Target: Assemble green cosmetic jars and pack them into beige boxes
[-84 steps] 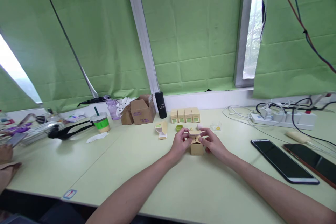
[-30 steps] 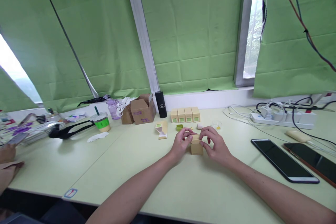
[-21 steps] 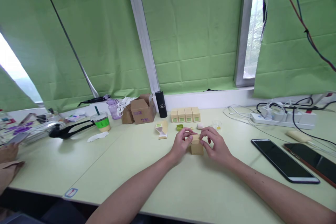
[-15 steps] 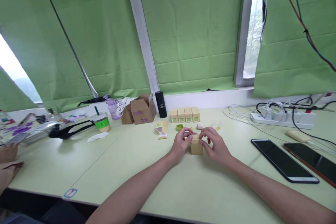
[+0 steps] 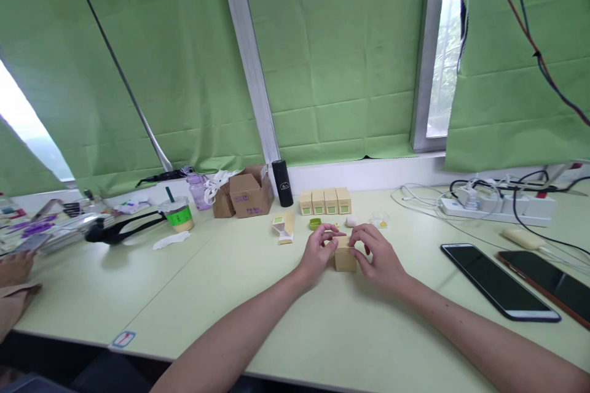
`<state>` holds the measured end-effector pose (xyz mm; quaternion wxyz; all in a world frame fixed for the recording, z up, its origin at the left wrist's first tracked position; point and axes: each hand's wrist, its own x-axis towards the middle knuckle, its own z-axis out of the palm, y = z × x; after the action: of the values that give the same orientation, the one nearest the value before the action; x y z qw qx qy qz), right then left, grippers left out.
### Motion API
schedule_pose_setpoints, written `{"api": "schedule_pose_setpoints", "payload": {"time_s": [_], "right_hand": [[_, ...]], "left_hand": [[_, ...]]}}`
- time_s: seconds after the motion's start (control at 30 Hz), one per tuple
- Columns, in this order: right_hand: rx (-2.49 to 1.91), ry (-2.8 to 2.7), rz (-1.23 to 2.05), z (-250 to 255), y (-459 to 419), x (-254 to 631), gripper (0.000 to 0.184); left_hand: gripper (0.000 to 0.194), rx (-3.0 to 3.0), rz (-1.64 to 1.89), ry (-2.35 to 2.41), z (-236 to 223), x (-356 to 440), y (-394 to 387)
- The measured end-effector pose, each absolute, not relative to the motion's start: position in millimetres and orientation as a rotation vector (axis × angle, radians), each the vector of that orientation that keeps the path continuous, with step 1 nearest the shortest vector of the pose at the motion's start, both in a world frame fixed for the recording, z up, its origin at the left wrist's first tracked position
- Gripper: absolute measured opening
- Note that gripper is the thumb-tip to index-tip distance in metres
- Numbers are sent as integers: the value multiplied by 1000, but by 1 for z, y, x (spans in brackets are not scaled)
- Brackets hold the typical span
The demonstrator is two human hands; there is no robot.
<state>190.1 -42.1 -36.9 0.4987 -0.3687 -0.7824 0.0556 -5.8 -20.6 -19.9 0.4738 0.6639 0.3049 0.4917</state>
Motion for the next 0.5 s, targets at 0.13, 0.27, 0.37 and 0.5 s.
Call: {"api": "schedule_pose_setpoints", "payload": {"time_s": [0.13,0.27,0.37,0.5], "right_hand": [[-876,-1925,100,-36,-44,191,19],[-851,-1952,54,-35,-45,192,26],[-841,-1973,18,-35,-45,192,28],[-851,-1976,-10,-36,-44,192,28]], "left_hand": [[27,1640,1200,756,-19,-6,-21],[28,1637,1209,753,-19,-5,-20],[28,1640,1208,754,-20,-5,-20],[26,1676,1201,778,-20,-5,-20]]}}
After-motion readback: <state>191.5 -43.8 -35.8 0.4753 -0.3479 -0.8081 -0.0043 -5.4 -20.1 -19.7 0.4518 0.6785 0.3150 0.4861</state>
